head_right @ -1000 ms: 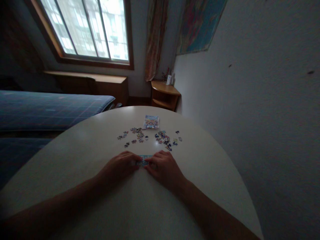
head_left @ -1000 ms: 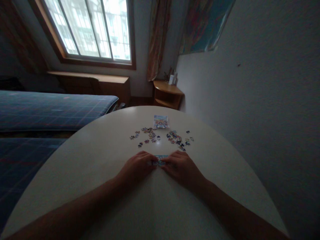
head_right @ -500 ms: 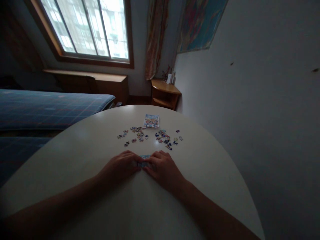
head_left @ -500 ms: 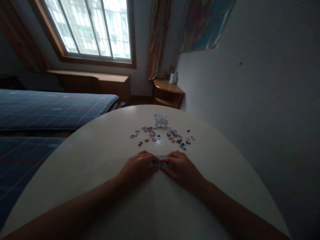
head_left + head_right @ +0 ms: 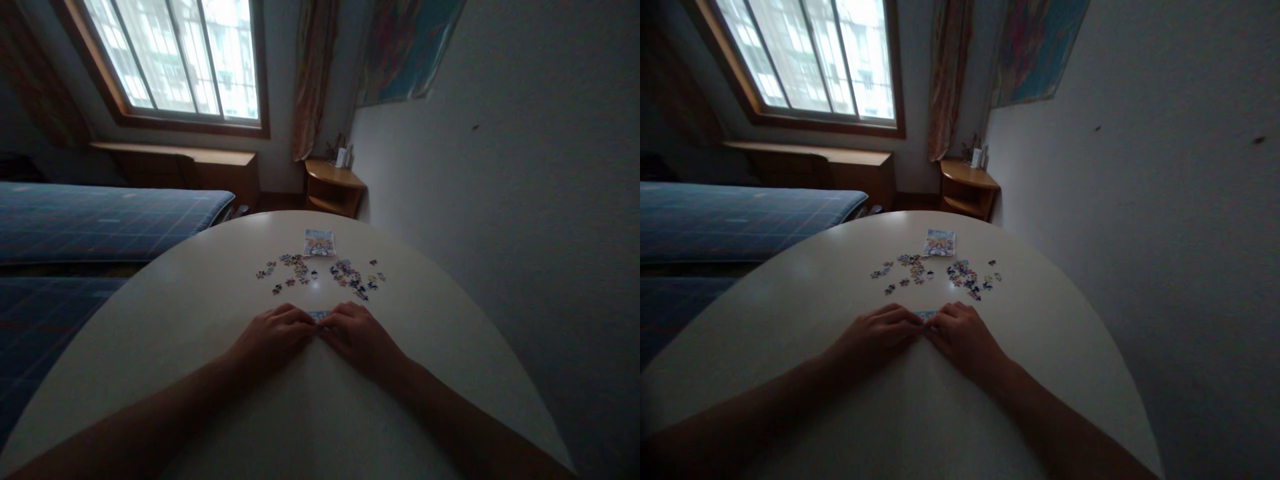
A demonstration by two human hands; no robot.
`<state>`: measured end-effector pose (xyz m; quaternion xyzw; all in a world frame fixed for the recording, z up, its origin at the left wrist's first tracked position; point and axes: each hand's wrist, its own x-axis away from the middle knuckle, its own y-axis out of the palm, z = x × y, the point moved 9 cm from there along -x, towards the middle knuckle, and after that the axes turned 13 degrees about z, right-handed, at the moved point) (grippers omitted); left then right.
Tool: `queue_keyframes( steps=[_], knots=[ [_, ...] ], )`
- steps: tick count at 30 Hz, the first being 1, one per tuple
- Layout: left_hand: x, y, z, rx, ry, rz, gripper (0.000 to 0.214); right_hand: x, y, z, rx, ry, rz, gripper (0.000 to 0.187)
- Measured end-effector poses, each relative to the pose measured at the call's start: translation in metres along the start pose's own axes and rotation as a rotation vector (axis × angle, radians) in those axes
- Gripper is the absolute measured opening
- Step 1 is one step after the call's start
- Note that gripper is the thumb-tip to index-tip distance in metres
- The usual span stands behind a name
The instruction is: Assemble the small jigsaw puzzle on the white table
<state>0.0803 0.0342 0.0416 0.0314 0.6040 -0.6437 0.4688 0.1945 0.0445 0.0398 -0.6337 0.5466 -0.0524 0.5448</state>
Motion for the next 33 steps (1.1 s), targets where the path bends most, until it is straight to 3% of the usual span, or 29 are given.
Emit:
queue_keyframes(
  steps=[8, 17, 26, 33],
  knots=[
    [0.001, 0.002, 0.001, -0.057, 0.063, -0.025, 0.019, -0.002, -0.005, -0.008, 0.04, -0.101, 0.002, 0.005],
    [0.0, -0.001, 0.003, -0.037, 0.059, -0.024, 0.02, 0.003, -0.008, -0.017, 0.052, -0.243, -0.075, 0.016],
    [0.001, 0.001, 0.005, -0.042, 0.073, -0.056, 0.02, 0.004, -0.01, -0.012, 0.061, -0.239, -0.098, 0.021],
    [-0.003, 0.001, 0.008, -0.065, 0.07, -0.103, 0.017, -0.008, -0.021, 0.013, 0.066, -0.056, -0.009, 0.014]
  ],
)
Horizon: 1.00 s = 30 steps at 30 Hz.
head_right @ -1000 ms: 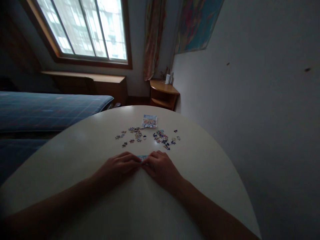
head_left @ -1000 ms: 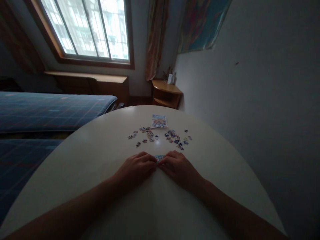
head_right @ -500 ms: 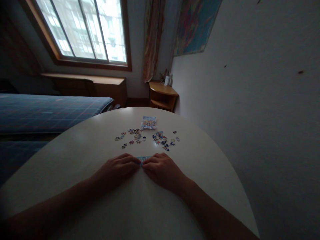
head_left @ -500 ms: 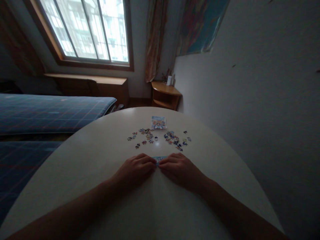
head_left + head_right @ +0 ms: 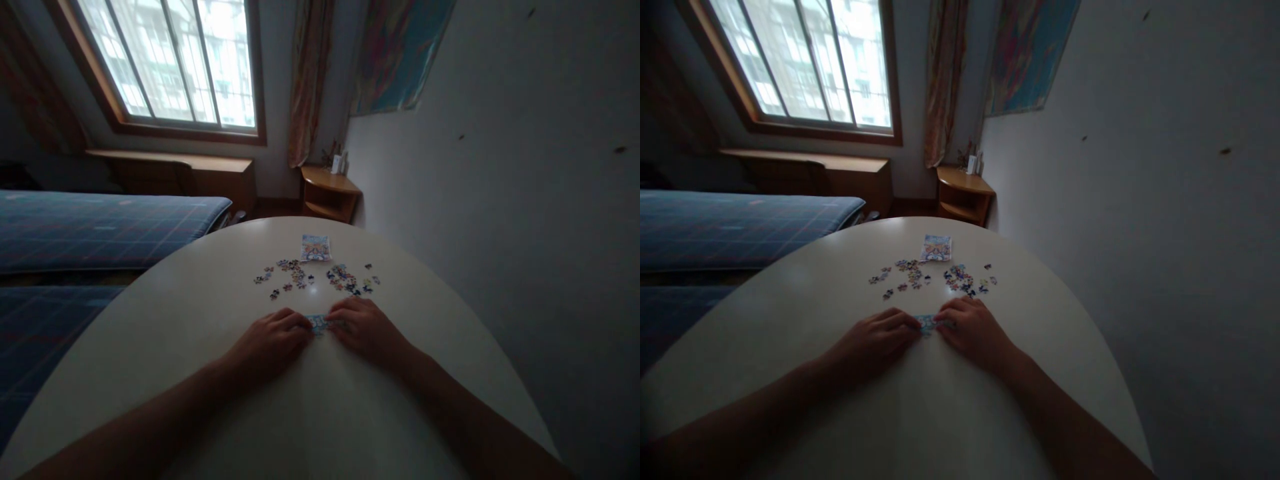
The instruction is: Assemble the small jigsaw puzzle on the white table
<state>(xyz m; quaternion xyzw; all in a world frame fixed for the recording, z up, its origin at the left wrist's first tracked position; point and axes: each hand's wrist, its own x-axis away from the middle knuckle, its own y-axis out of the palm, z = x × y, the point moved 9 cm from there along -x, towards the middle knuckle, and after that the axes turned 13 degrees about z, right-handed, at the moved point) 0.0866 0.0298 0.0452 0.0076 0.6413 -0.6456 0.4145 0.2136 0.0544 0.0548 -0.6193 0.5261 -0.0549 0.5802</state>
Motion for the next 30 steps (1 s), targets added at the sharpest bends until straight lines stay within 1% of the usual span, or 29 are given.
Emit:
queue_keyframes(
  steps=[3, 5, 6, 11, 15, 18, 21, 26, 30],
  knots=[
    [0.0, 0.001, -0.001, 0.013, -0.002, 0.0, 0.017, -0.012, -0.012, 0.03, 0.067, 0.177, 0.061, 0.011],
    [0.0, 0.001, -0.002, 0.027, 0.004, 0.005, 0.017, -0.022, -0.017, 0.052, 0.15, 0.288, 0.044, 0.013],
    [0.001, 0.001, -0.002, 0.032, 0.007, 0.009, 0.018, -0.028, -0.017, 0.063, 0.21, 0.329, 0.007, 0.014],
    [0.002, 0.002, -0.003, 0.047, 0.003, 0.026, 0.019, -0.062, -0.025, 0.108, 0.335, 0.43, -0.018, 0.018],
    [0.0, 0.0, -0.004, 0.074, 0.001, 0.05, 0.018, -0.077, -0.019, 0.135, 0.393, 0.495, -0.062, 0.02],
    [-0.001, -0.001, -0.004, 0.099, -0.007, 0.047, 0.018, -0.08, -0.006, 0.147, 0.384, 0.527, -0.13, 0.022],
    [0.0, 0.0, -0.005, 0.103, -0.013, 0.036, 0.019, -0.082, 0.006, 0.15, 0.368, 0.536, -0.193, 0.025],
    [0.002, 0.002, -0.006, 0.105, -0.017, 0.037, 0.017, -0.084, 0.014, 0.154, 0.383, 0.564, -0.284, 0.026],
    [0.001, 0.001, -0.006, 0.109, -0.007, 0.054, 0.018, -0.086, 0.022, 0.157, 0.396, 0.585, -0.398, 0.029]
  ],
)
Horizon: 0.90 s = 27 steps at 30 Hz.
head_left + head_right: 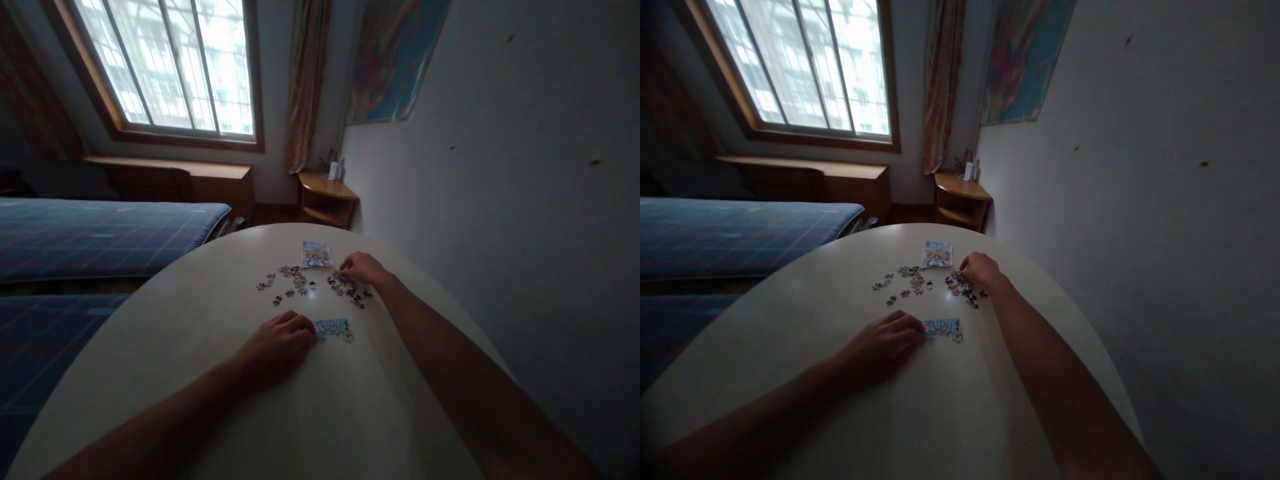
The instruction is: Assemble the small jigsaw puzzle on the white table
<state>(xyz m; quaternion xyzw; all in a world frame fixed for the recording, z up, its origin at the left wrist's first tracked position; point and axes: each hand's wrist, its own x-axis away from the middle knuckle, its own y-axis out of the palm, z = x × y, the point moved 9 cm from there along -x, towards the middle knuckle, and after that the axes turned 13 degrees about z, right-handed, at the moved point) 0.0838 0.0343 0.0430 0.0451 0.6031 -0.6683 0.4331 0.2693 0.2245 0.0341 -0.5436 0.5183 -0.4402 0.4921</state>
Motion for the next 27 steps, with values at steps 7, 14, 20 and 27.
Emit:
queue_keyframes(
  steps=[7, 14, 20, 27],
  knots=[
    [0.0, 0.0, 0.0, -0.02, -0.016, -0.031, 0.017, -0.005, 0.005, -0.007, 0.056, -0.033, -0.145, 0.031],
    [0.0, 0.002, -0.001, -0.006, -0.023, -0.045, 0.018, -0.005, 0.002, -0.011, 0.057, -0.089, -0.154, 0.03],
    [0.0, 0.001, 0.0, -0.011, -0.028, -0.043, 0.016, -0.005, 0.0, -0.011, -0.026, -0.112, -0.065, 0.031],
    [-0.001, 0.002, -0.001, -0.017, -0.017, -0.042, 0.017, 0.001, -0.012, -0.011, -0.202, -0.135, 0.061, 0.013]
  ],
)
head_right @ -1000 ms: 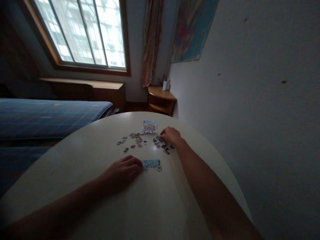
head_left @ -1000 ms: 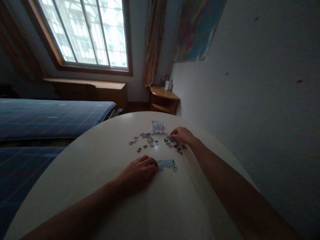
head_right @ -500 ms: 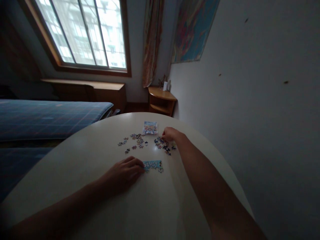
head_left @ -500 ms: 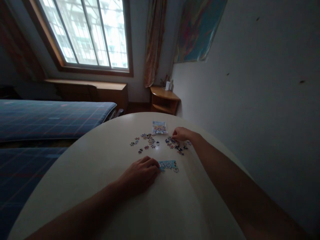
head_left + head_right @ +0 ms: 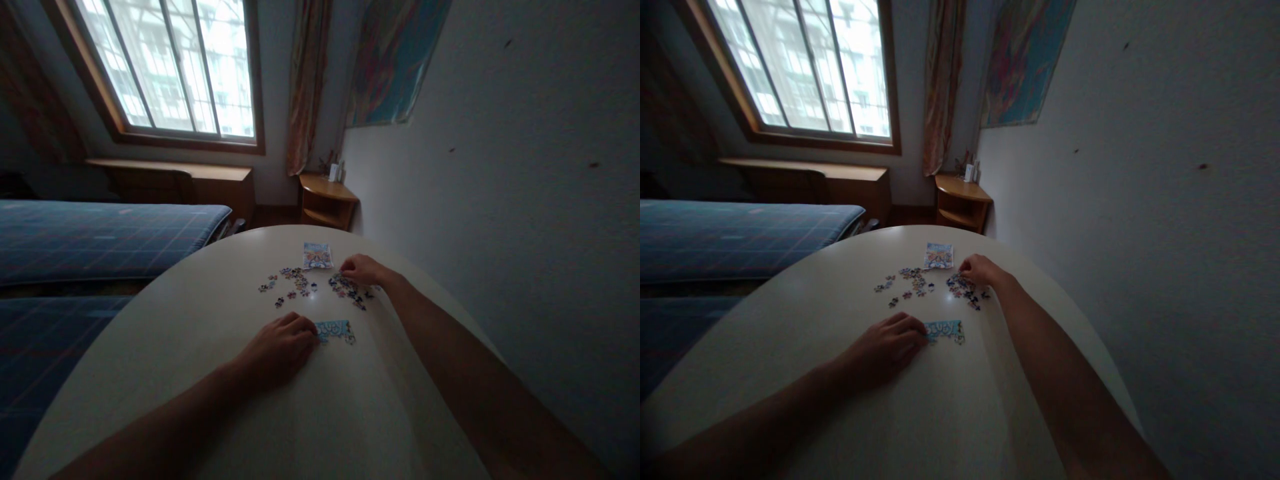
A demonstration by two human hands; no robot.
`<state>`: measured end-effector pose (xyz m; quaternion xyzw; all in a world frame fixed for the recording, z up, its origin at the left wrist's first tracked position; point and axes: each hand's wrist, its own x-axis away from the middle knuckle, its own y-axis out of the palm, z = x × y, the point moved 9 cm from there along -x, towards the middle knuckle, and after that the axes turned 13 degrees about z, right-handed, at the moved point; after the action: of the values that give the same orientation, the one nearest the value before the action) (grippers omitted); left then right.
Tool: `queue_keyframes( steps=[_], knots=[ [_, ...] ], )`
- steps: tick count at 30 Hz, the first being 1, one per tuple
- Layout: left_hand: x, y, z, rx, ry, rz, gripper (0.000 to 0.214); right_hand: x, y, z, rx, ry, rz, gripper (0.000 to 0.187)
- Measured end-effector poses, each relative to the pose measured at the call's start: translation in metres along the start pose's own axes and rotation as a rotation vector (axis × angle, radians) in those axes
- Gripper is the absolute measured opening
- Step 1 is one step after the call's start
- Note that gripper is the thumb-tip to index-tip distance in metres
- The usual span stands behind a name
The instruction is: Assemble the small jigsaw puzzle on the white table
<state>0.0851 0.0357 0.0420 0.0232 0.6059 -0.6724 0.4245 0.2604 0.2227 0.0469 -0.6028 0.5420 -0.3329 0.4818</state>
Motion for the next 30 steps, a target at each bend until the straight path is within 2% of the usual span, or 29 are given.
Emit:
queue_keyframes(
  steps=[2, 5, 10, 13, 18, 22, 30],
  knots=[
    [0.0, 0.0, 0.001, -0.002, 0.007, 0.006, 0.017, 0.01, -0.008, -0.005, -0.068, -0.004, 0.088, 0.01],
    [0.0, -0.001, 0.002, 0.002, 0.018, 0.024, 0.017, 0.039, -0.014, -0.019, -0.178, -0.011, 0.217, 0.015],
    [0.002, 0.0, 0.0, 0.006, 0.015, 0.043, 0.018, 0.101, -0.009, -0.048, -0.331, -0.048, 0.336, 0.021],
    [0.002, -0.002, -0.002, 0.049, -0.006, 0.07, 0.017, 0.127, -0.011, -0.056, -0.506, -0.106, 0.438, 0.015],
    [0.004, -0.004, -0.006, 0.093, -0.049, 0.084, 0.019, 0.14, -0.003, -0.061, -0.56, -0.182, 0.357, 0.011],
    [0.005, -0.002, -0.001, 0.08, -0.001, 0.037, 0.031, 0.142, -0.005, -0.064, -0.54, -0.188, 0.341, 0.011],
    [0.006, -0.002, -0.001, 0.071, -0.036, 0.031, 0.025, 0.144, 0.003, -0.07, -0.488, -0.192, 0.296, 0.015]
  ],
)
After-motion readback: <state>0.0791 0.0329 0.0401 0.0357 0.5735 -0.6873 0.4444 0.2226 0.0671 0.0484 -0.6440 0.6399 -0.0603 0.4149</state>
